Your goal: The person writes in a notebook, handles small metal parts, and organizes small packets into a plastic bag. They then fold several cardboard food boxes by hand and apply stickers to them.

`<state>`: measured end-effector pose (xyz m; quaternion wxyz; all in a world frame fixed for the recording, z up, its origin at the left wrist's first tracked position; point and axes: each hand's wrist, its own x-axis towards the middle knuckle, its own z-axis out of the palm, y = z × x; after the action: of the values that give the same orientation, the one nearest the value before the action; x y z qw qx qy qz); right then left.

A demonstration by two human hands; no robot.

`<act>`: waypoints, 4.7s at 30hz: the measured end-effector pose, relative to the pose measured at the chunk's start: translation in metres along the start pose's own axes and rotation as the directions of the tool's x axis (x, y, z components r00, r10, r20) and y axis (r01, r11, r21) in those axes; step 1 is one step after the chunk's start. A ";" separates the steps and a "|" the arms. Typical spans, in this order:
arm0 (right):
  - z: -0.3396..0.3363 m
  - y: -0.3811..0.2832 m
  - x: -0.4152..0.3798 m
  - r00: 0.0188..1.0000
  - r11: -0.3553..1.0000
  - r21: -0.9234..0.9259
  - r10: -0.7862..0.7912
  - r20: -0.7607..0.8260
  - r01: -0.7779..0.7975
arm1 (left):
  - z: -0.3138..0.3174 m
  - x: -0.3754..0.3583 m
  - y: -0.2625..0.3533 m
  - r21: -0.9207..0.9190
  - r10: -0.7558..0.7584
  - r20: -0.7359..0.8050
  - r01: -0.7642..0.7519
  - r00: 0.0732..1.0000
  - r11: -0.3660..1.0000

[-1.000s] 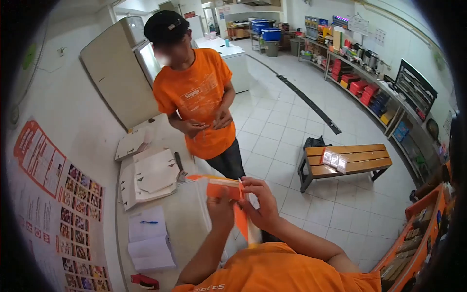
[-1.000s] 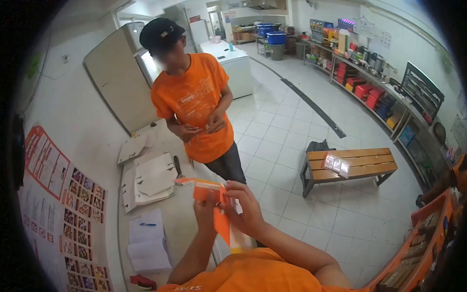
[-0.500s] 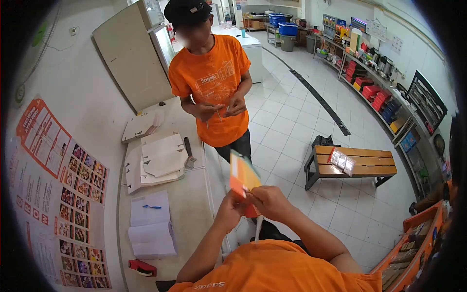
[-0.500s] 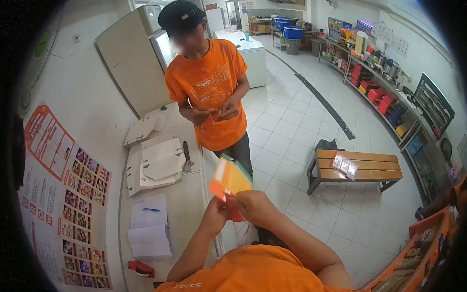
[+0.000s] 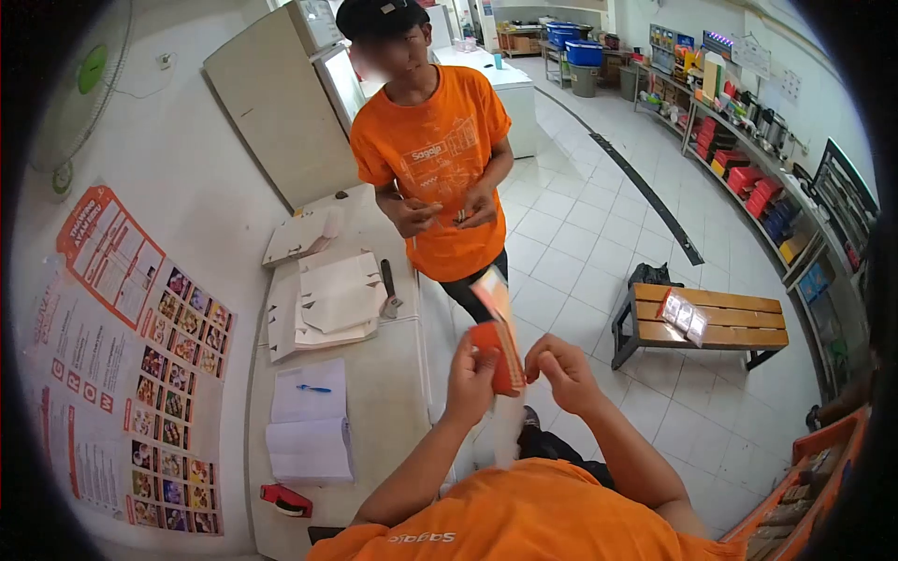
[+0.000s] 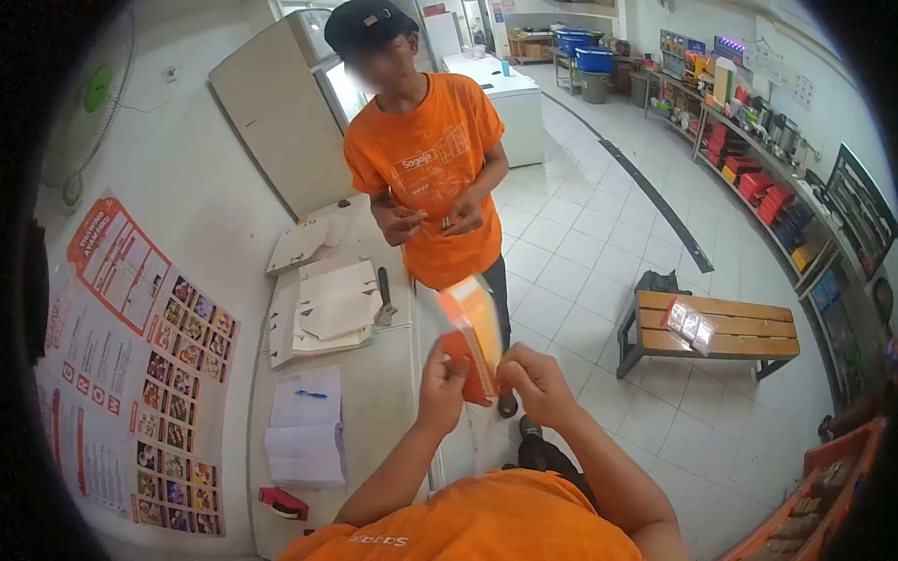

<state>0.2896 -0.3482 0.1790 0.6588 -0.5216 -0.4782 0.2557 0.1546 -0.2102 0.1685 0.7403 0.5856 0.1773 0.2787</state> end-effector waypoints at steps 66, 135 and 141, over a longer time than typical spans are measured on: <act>-0.070 0.016 -0.017 0.702 0.942 -0.009 0.244 -0.669 -0.336 | -0.013 -0.078 0.003 0.561 0.498 0.628 -0.791 0.599 0.243; -0.081 0.090 -0.164 0.783 0.638 -0.647 0.614 0.100 -0.418 | -0.251 -0.073 -0.064 0.796 0.051 -0.373 0.347 0.927 -0.497; -0.185 0.138 -0.182 0.725 0.556 -0.575 0.682 -0.097 -0.600 | -0.255 -0.083 -0.092 0.740 0.514 -0.094 0.405 0.853 -0.537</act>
<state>0.4022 -0.5375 -0.0154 0.2976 -0.8121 -0.3520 0.3578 -0.0415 -0.0804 0.0100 -0.2789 0.8217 0.4700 0.1615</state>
